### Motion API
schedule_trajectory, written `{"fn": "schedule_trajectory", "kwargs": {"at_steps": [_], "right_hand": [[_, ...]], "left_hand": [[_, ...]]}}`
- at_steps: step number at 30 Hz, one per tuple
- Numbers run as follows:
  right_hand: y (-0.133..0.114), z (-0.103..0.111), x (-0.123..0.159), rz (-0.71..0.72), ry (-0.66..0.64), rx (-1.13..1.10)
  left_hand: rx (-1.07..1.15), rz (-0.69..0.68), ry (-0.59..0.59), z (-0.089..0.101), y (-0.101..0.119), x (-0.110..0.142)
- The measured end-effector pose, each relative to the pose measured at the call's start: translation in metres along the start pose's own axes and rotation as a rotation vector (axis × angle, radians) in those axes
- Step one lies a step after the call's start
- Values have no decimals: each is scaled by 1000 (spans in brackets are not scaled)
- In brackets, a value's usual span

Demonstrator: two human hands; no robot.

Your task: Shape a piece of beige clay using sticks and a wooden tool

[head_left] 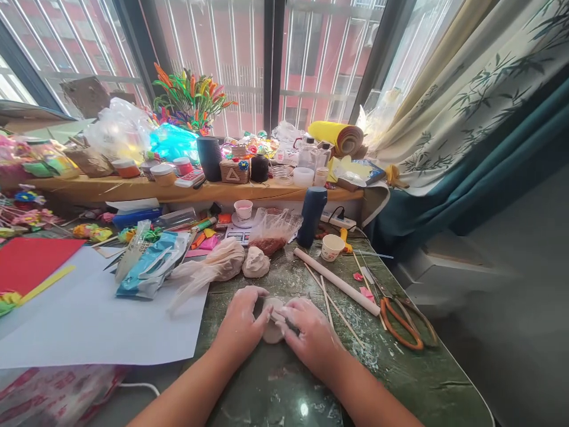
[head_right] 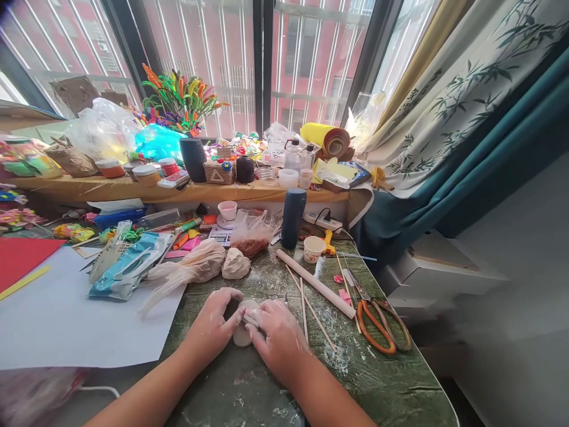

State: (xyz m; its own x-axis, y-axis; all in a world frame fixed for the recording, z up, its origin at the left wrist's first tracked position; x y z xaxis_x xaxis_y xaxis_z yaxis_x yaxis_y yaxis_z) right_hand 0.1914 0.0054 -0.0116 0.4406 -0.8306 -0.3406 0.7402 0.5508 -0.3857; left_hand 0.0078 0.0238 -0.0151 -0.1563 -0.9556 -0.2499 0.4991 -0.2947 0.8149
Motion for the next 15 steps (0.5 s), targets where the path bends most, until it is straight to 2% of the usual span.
{"fn": "schedule_trajectory", "kwargs": {"at_steps": [3,6,12,15], "right_hand": [[-3,-11,3,28,-62,78],[-4,-13,3,31,-72,105],[-5,-11,3,29,-79,133],[-4,-9,4,29,-44,67]], "left_hand": [[-75,-4,-73,-4,2,-1],[-105,9,-106,-6,3,-4],[-129,69,-137,-7,4,-10],[-109,44,-116,-6,2,-10]]}}
Point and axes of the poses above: each hand's wrist, its own x-axis away from the middle knuckle, its own z-axis out of the back of the hand, y = z × x, the point moved 3 cm from there along -x, towards the middle knuckle, and after that the axes turned 14 degrees about x, right-handed, at the moved point
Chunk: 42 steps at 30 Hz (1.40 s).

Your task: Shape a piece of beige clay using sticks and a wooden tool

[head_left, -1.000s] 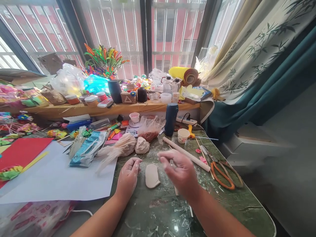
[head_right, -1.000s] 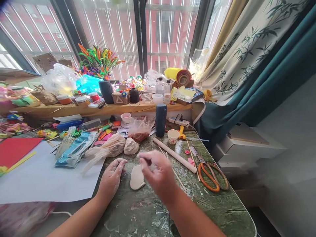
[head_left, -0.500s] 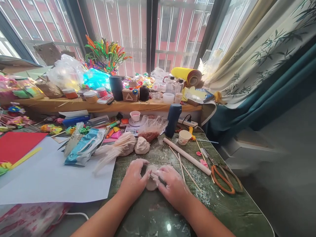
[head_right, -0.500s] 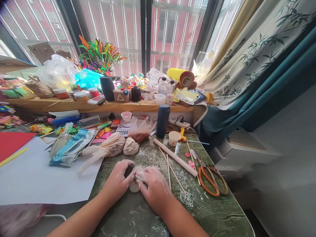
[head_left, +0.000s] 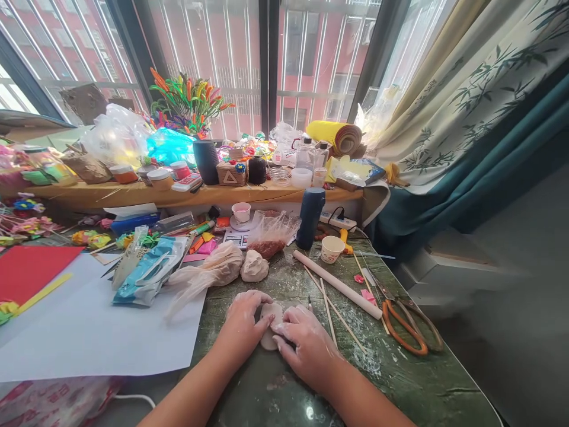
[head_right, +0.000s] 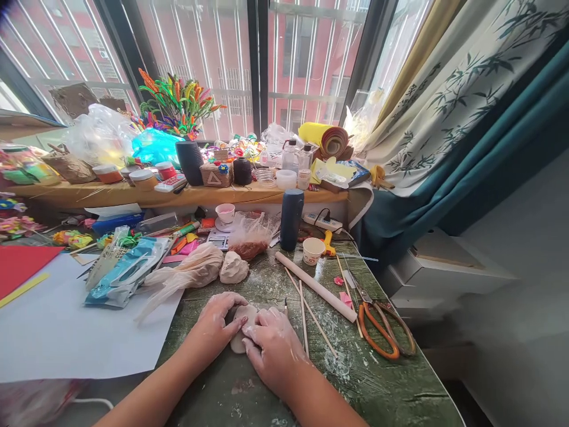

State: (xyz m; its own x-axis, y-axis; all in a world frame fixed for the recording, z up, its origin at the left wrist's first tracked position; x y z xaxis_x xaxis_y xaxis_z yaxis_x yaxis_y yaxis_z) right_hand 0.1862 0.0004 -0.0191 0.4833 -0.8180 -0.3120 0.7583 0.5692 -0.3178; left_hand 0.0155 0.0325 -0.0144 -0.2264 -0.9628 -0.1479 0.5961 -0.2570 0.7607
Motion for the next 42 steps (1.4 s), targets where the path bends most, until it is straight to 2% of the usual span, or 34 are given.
{"fn": "schedule_trajectory", "kwargs": {"at_steps": [4,7,9,13,15,19,25,30,33,38,40,42], "right_hand": [[8,8,1,-123,226,-155],[14,10,1,-206,323,-216],[16,9,1,-196,327,-242],[22,6,3,-235,327,-325],[26,5,4,-276,310,-378],[31,4,5,-307,271,-452],[41,5,4,-345,232,-493],[43,7,2,-342,185,-485],[41,8,1,-317,134,-459],[39,10,3,-334,148,-523],[40,8,3,-365,161,-625],[41,5,2,-416,181,-816]], "left_hand": [[87,-75,77,5,-7,3],[133,-15,162,9,-14,7],[104,-9,140,9,-13,11],[-45,-142,-131,2,0,21],[-102,-169,-221,1,5,23],[-158,-194,-234,5,12,18],[-322,-495,-262,10,20,13],[-399,-583,-239,14,11,12],[-291,-508,-182,16,8,7],[-109,-260,113,28,18,-13],[118,-65,263,32,22,-21],[468,134,342,28,25,-23]]}}
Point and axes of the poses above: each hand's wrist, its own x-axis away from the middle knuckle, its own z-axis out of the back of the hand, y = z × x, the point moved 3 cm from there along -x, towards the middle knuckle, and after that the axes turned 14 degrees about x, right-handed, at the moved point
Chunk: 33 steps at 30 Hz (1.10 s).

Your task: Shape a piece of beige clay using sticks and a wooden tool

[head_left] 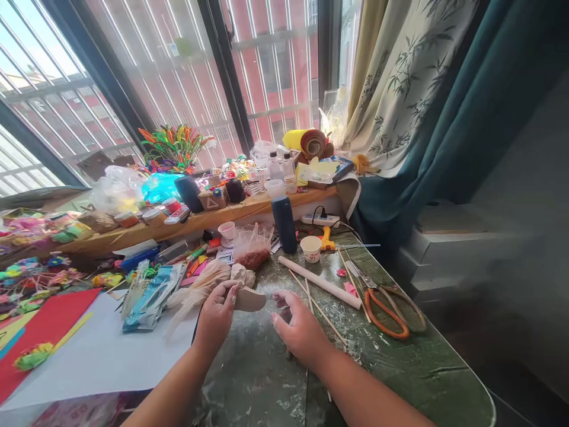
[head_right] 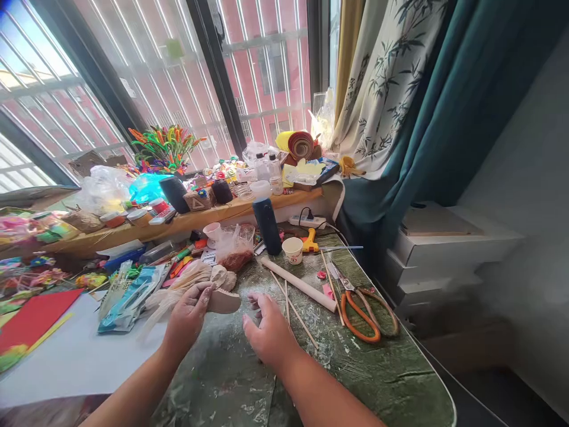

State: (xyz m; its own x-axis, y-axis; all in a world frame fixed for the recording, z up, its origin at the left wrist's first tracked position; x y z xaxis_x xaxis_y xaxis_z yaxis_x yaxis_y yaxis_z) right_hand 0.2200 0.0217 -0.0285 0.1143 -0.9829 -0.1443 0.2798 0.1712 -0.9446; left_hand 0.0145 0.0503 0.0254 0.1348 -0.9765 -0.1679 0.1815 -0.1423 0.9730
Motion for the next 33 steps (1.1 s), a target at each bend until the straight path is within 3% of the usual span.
{"fn": "schedule_trajectory", "kwargs": {"at_steps": [4,7,10,18,22,25,27,29,33], "right_hand": [[6,-8,-5,-106,-73,-368],[6,-9,-7,-120,-123,-412],[4,-6,-6,-105,-104,-384],[-4,-6,2,16,-170,-264],[-12,-3,6,110,-160,-100],[-13,7,5,163,-5,110],[-10,14,2,161,79,187],[-5,19,-1,147,113,208],[-1,21,-3,131,123,232]], "left_hand": [[287,181,-31,-23,-5,20],[465,298,-95,-34,-11,37],[413,290,-108,-29,-14,42],[131,89,-190,-1,-3,48],[-162,-256,-220,14,6,58],[-424,-539,-278,19,6,66],[-575,-637,-372,17,2,70],[-688,-643,-460,15,-4,75],[-751,-472,-555,18,-8,82]]}}
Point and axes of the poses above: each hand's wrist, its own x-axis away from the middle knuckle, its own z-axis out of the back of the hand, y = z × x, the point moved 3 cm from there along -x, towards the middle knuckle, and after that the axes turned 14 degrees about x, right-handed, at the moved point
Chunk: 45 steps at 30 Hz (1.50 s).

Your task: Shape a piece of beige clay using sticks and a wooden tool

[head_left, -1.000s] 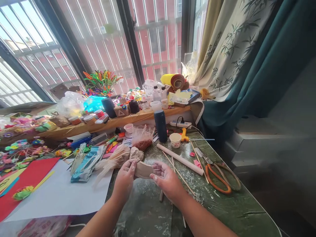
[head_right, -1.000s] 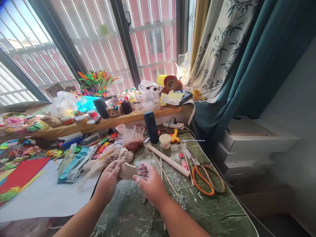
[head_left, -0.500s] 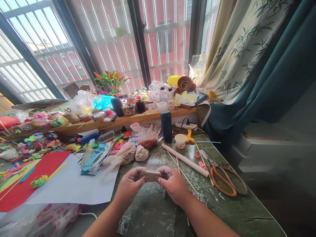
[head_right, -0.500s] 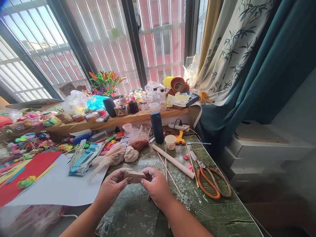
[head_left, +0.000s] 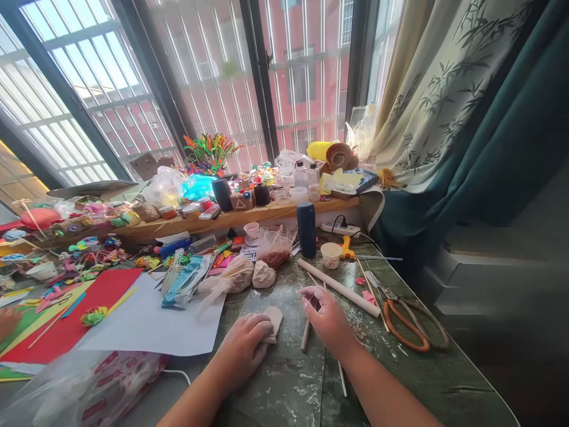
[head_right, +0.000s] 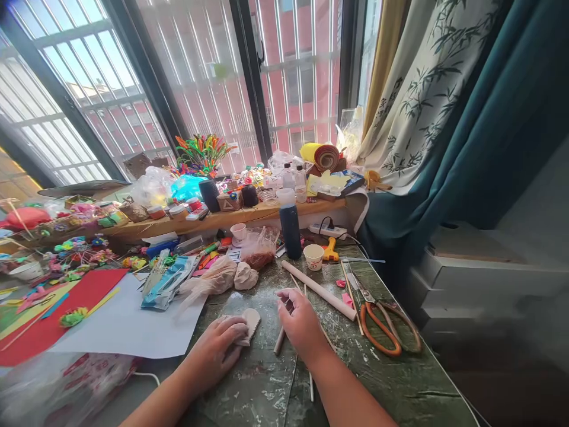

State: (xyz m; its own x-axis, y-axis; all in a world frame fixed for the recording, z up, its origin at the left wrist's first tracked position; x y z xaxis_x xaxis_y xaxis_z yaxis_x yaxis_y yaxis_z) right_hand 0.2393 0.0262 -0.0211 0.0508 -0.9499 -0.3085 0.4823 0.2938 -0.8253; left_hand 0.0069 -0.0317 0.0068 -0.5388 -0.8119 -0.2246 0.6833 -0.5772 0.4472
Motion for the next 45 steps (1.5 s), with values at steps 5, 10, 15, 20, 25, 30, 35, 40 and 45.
{"fn": "schedule_trajectory", "kwargs": {"at_steps": [5,10,15,20,25,30,35,40,45], "right_hand": [[-5,-6,2,19,-42,38],[-4,-10,4,26,-54,60],[1,-10,4,-39,-85,38],[-7,-12,7,-68,-133,-5],[-11,-13,12,-92,-158,-25],[-7,-10,9,-39,-127,23],[1,-5,6,198,-140,321],[12,-7,18,378,-250,615],[9,-1,25,454,-288,631]], "left_hand": [[86,95,-138,9,-11,-1],[85,65,-217,-5,-20,-27],[102,50,-279,-21,-21,-41],[118,75,-293,-21,-22,-43],[171,154,-267,-19,-21,-35],[224,191,-253,-13,-23,-32],[294,181,-319,4,-27,-38],[244,94,-327,7,-28,-41],[210,-6,-283,-8,-34,-36]]}}
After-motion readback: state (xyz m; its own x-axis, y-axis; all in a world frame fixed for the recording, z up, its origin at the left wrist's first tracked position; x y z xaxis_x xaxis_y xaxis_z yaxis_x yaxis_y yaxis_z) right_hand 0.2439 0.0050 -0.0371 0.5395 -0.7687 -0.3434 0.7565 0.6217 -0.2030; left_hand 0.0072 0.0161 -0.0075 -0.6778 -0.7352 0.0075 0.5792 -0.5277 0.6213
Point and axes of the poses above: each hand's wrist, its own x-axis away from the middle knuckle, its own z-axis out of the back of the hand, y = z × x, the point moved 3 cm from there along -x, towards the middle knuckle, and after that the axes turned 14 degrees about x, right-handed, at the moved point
